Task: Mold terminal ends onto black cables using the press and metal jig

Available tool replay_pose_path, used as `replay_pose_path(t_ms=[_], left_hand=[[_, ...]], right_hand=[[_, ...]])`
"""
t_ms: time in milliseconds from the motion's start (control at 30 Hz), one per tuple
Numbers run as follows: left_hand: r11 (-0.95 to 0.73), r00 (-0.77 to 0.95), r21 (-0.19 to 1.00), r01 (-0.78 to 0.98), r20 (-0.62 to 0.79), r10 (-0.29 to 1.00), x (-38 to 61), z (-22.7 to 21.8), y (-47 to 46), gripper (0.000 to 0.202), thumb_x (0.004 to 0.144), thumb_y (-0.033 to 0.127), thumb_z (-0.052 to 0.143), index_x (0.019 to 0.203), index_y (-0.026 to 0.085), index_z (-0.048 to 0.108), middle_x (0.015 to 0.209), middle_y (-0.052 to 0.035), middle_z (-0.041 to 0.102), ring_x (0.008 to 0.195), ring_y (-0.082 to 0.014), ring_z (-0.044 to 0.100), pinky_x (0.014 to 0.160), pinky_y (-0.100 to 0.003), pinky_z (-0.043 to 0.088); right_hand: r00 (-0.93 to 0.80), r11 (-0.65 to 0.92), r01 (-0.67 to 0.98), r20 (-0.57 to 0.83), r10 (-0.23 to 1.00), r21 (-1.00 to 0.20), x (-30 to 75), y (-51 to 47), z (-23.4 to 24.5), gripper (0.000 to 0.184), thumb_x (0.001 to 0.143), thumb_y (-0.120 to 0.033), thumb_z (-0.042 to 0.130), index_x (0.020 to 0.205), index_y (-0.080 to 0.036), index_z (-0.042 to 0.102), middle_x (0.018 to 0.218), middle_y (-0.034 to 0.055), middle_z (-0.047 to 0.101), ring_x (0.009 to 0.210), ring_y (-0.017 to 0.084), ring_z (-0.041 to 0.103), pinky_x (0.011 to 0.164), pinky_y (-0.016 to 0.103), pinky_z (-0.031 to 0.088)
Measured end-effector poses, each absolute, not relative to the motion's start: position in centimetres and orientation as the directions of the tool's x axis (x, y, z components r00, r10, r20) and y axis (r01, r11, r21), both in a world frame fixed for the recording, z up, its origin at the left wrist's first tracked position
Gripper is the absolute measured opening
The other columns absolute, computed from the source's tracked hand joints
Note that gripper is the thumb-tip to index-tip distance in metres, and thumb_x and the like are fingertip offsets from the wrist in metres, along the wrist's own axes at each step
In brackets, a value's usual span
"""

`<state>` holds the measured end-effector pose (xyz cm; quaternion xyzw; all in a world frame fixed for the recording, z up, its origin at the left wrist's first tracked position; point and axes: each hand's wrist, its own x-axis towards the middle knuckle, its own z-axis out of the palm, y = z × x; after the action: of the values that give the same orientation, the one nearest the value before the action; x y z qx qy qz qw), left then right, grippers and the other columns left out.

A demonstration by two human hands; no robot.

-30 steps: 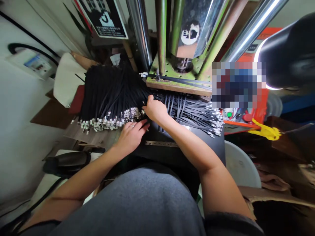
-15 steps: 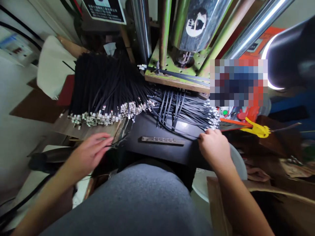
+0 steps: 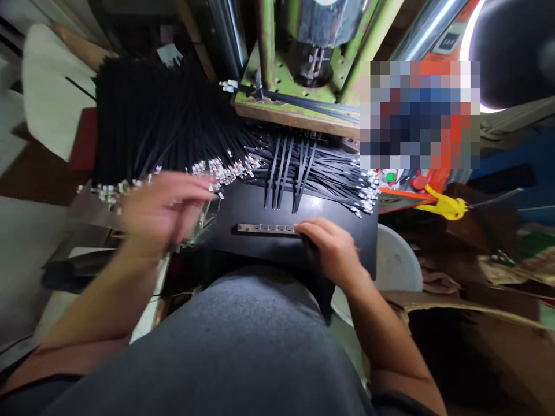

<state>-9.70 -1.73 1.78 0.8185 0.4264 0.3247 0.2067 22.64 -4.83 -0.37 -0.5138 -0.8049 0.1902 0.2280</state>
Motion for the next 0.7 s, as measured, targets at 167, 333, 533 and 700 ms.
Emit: replay_pose_path(t_ms=[167, 333, 533, 700], left_hand=[[-0.595, 0.615, 0.74, 0.314, 0.319, 0.721, -3.9, -3.0, -1.1, 0.021, 0.087, 0.006, 0.054, 0.089, 0.017, 0.071, 0.09, -0.0008, 0.075, 0.092, -0.0141, 0.072, 0.084, -0.025, 0.058], [-0.447, 0.524, 0.792, 0.416, 0.193, 0.83, -3.4, -2.7, -1.4, 0.007, 0.083, 0.01, 0.063, 0.086, 0.016, 0.066, 0.081, 0.0014, 0.07, 0.071, -0.0098, 0.066, 0.067, -0.019, 0.051], [-0.551, 0.591, 0.58, 0.6, 0.143, 0.794, -2.6, -1.6, -2.0, 0.015, 0.09, 0.013, 0.052, 0.102, 0.018, 0.059, 0.085, 0.0, 0.069, 0.073, -0.0142, 0.067, 0.067, -0.025, 0.051], [-0.666, 0.622, 0.444, 0.599, 0.264, 0.737, -2.5, -2.1, -2.4, 0.016, 0.091, 0.009, 0.047, 0.102, 0.017, 0.057, 0.082, 0.0001, 0.069, 0.07, -0.0157, 0.067, 0.064, -0.027, 0.052]], right_hand=[[-0.395, 0.407, 0.523, 0.211, 0.894, -0.749, 19.6, -3.7, -3.2, 0.01, 0.09, -0.02, 0.062, 0.097, -0.022, 0.068, 0.091, 0.0014, 0.073, 0.083, 0.016, 0.069, 0.076, 0.027, 0.055], [-0.46, 0.458, 0.514, 0.218, 0.861, -0.725, 19.8, -3.1, -2.7, 0.01, 0.092, -0.017, 0.059, 0.096, -0.019, 0.068, 0.09, 0.0037, 0.071, 0.082, 0.016, 0.068, 0.074, 0.027, 0.054], [-0.617, 0.639, 0.64, 0.21, 0.759, -0.427, 18.1, -3.8, -1.7, 0.026, 0.098, -0.013, 0.043, 0.1, -0.014, 0.068, 0.094, 0.0118, 0.07, 0.079, 0.021, 0.063, 0.071, 0.034, 0.053], [-0.549, 0.559, 0.63, 0.2, 0.812, -0.539, 19.7, -4.1, -1.7, 0.019, 0.096, -0.015, 0.052, 0.108, -0.016, 0.066, 0.098, 0.0079, 0.071, 0.085, 0.019, 0.066, 0.075, 0.031, 0.054]])
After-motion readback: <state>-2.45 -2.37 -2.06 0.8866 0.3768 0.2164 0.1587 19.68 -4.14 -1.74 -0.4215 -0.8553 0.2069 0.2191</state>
